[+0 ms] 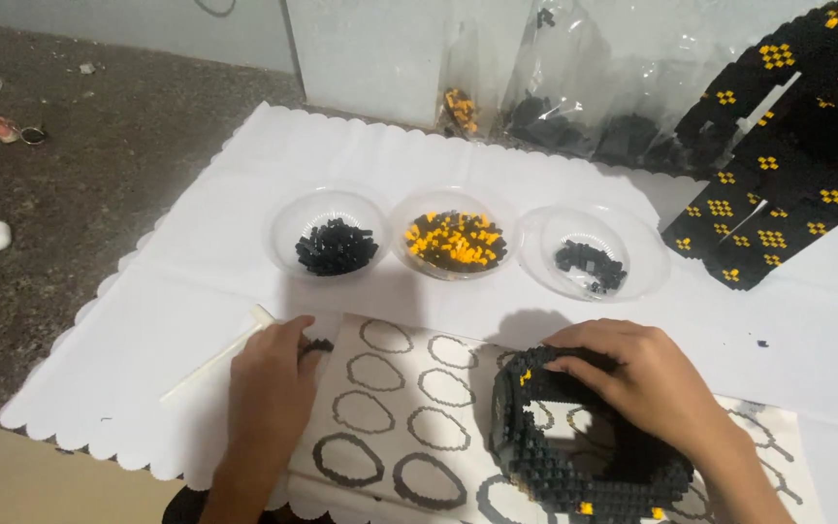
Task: Assembling a circular base for a figure using small interlocking plastic blocks, occasionally using a small tool to press them together.
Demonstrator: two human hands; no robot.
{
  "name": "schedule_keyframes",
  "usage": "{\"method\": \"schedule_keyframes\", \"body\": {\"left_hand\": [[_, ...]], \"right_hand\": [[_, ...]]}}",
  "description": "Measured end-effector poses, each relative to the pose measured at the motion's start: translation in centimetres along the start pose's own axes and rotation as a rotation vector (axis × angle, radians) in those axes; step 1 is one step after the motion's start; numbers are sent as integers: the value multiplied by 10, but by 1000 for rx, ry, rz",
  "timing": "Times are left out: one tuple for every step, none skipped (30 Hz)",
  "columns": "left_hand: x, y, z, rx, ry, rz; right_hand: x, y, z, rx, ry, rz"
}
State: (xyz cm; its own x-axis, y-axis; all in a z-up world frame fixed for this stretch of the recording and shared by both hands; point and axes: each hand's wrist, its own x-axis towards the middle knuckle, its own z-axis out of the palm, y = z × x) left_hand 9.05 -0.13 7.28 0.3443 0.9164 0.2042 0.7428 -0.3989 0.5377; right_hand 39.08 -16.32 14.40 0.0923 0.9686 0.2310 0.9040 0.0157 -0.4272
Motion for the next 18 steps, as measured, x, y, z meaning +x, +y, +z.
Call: {"method": "schedule_keyframes", "body": {"left_hand": [[2, 0, -2, -66, -14, -18], [4, 0, -4, -132, -27, -37], [8, -1, -5, -133, -30, -38], [13, -2, -7, -128, 35, 97], [17, -4, -9, -122, 101, 232], [25, 13, -15, -122, 97, 232], [32, 29, -20, -254, 21, 236], [39, 46, -25, -385, -56, 240], [45, 59, -24, -387, -58, 236], [51, 73, -23, -468, -117, 321], [58, 86, -21, -548, -174, 406], [64, 92, -13, -550, -173, 403], [71, 98, -4, -654, -225, 497], [77, 106, 4, -758, -277, 591], [80, 107, 17, -762, -275, 597], [83, 109, 31, -718, -218, 647], [86, 111, 45, -672, -164, 697], [82, 117, 40, -676, -164, 703]], "right_hand": [[1, -1, -2, 17, -10, 8], [2, -2, -3, 35, -21, 16], [4, -4, -7, 34, -23, 18], [7, -6, -11, 74, -92, 100], [9, -8, -15, 116, -159, 182], [13, -4, -16, 117, -161, 186], [15, 0, -17, 144, -201, 164], [18, 4, -18, 171, -242, 141], [19, 4, -18, 171, -246, 143], [20, 3, -18, 180, -237, 141], [21, 4, -18, 188, -227, 138], [22, 3, -17, 187, -230, 137], [23, 3, -16, 175, -211, 143], [24, 3, -16, 162, -193, 148], [23, 3, -15, 156, -190, 149], [22, 4, -15, 152, -173, 131], [21, 4, -14, 150, -155, 116], [22, 2, -14, 146, -150, 119]]}}
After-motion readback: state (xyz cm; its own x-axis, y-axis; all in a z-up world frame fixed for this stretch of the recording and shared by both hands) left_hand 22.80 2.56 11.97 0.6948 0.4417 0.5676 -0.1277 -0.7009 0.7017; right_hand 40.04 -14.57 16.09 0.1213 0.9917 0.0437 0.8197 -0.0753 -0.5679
